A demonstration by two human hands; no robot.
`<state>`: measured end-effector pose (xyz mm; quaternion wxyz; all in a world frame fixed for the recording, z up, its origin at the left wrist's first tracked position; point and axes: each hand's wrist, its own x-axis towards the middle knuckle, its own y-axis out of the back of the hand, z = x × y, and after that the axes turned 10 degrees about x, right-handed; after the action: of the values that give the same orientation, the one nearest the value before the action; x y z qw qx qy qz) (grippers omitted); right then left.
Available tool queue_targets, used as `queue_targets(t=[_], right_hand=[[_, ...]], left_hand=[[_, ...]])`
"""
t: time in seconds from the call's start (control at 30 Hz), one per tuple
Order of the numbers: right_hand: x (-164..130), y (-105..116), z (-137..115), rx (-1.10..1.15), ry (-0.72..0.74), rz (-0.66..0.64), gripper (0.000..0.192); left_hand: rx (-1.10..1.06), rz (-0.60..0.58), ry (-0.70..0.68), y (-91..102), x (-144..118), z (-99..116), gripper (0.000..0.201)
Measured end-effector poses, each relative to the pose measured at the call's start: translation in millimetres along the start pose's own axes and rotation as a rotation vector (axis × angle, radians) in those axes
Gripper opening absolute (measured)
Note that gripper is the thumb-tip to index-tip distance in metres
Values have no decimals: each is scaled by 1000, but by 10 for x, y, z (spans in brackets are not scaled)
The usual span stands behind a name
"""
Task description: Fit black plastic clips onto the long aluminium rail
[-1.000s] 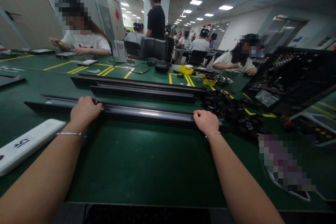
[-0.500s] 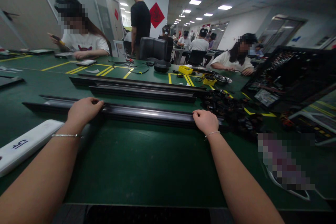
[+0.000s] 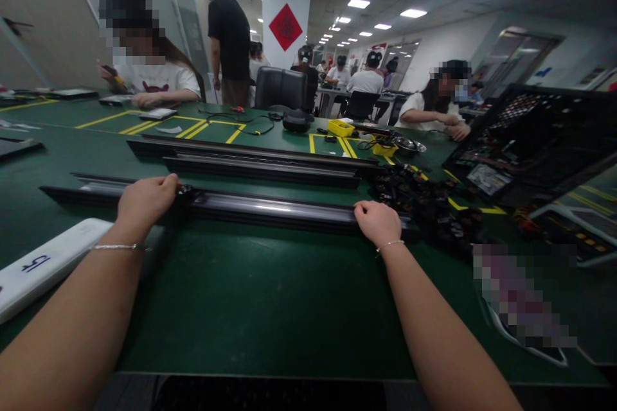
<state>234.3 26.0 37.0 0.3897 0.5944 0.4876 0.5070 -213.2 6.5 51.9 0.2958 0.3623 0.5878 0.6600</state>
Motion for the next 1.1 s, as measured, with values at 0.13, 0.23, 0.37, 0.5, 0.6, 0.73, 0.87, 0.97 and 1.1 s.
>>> queue_targets(t=[0.13,0.23,0.37,0.5,0.6,0.73,0.87,0.97,1.1], right_hand=[[2,-8,11,4,7,10,37],[7,-14,15,9,16,18,37],[11,-13,13,14,12,8,37],[10,-11,11,2,9,4,38],[10,-8,6,1,-1,-4,38],[9,-5,0,4,-10,-3,37],[10,-9,6,14,-3,8,37],[10,-13,11,21,6,14,37],[9,-21,17,23,13,20,37]], left_hand=[[1,4,-22,-1,-25,20,57],[5,4,-42,1,-40,35,53],[0,-15,-64,6,-39,51,53],[-6,-24,-92,-3,-34,68,50],[-24,-21,-103,-14,-29,70,48],[-51,-31,-118,-16,-22,51,49],[-75,-43,-150,-10,-34,45,47],[-85,-59,-176,-13,-49,65,47],[-105,-68,-194,-27,-54,87,47]])
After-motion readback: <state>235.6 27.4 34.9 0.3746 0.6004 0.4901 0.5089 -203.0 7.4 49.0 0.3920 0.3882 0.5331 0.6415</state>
